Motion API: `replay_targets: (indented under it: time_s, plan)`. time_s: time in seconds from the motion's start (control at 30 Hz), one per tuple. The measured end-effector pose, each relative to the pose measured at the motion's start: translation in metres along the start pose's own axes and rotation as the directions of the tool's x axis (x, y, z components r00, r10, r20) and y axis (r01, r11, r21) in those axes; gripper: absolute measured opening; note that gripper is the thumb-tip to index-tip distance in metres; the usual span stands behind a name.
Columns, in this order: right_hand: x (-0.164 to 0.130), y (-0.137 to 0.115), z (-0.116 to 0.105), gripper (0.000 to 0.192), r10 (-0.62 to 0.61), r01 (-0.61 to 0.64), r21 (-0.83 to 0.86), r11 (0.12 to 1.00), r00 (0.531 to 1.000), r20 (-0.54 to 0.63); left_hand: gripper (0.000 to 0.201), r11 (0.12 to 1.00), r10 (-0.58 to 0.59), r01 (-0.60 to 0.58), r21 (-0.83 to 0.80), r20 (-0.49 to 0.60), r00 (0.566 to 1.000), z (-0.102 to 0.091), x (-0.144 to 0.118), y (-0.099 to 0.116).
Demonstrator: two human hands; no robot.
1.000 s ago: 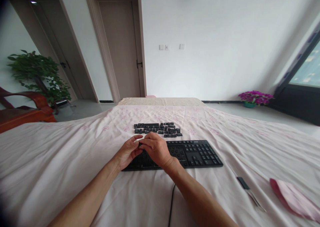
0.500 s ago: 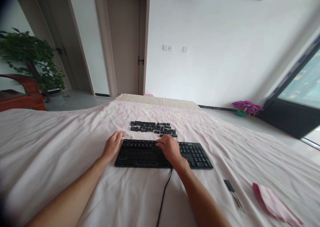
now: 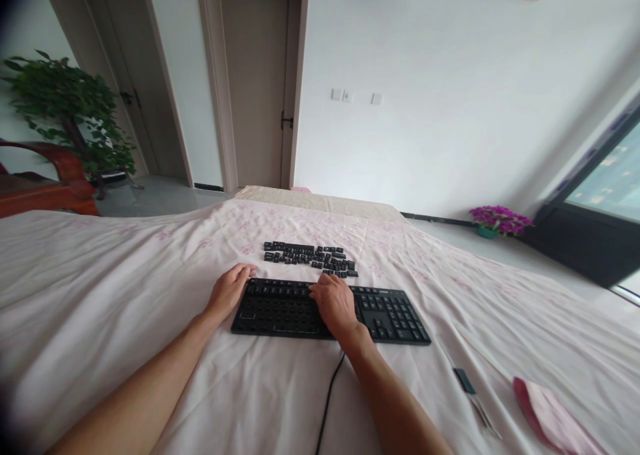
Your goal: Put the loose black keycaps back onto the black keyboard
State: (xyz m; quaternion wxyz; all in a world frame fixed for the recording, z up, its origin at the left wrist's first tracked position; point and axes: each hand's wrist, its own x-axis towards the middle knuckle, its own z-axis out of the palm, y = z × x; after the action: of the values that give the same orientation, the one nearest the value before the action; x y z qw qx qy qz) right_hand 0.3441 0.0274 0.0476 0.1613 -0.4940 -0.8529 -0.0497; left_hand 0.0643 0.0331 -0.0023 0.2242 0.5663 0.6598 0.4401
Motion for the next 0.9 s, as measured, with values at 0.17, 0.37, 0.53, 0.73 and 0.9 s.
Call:
replay_targets:
  time_s: [0.17,0.37,0.53,0.73,0.9]
  plan:
    - [-0.001,-0.006,-0.003,0.021,-0.024,0.025,-0.060,0.998,1.000,0.018,0.039,1.000,-0.009,0.009,0.013,0.006,1.000,0.001,-0.001,0.000]
    - [-0.003,-0.007,-0.002,0.022,-0.020,0.022,-0.098,0.995,1.000,0.021,0.038,0.999,0.014,-0.014,0.029,0.006,1.000,0.001,-0.001,0.000]
    - [-0.003,-0.010,-0.002,0.023,-0.042,0.047,-0.117,0.992,0.998,0.045,0.038,0.998,0.033,-0.034,0.052,0.009,0.999,0.000,-0.002,0.002]
    - [-0.005,-0.018,-0.003,0.022,-0.038,0.051,-0.170,0.984,0.996,0.075,0.037,0.997,0.037,-0.037,0.070,0.011,0.999,-0.001,-0.004,0.006]
    - [-0.004,-0.018,-0.003,0.022,-0.037,0.052,-0.177,0.983,0.996,0.083,0.037,0.996,0.034,-0.035,0.077,0.010,0.999,-0.001,-0.003,0.005]
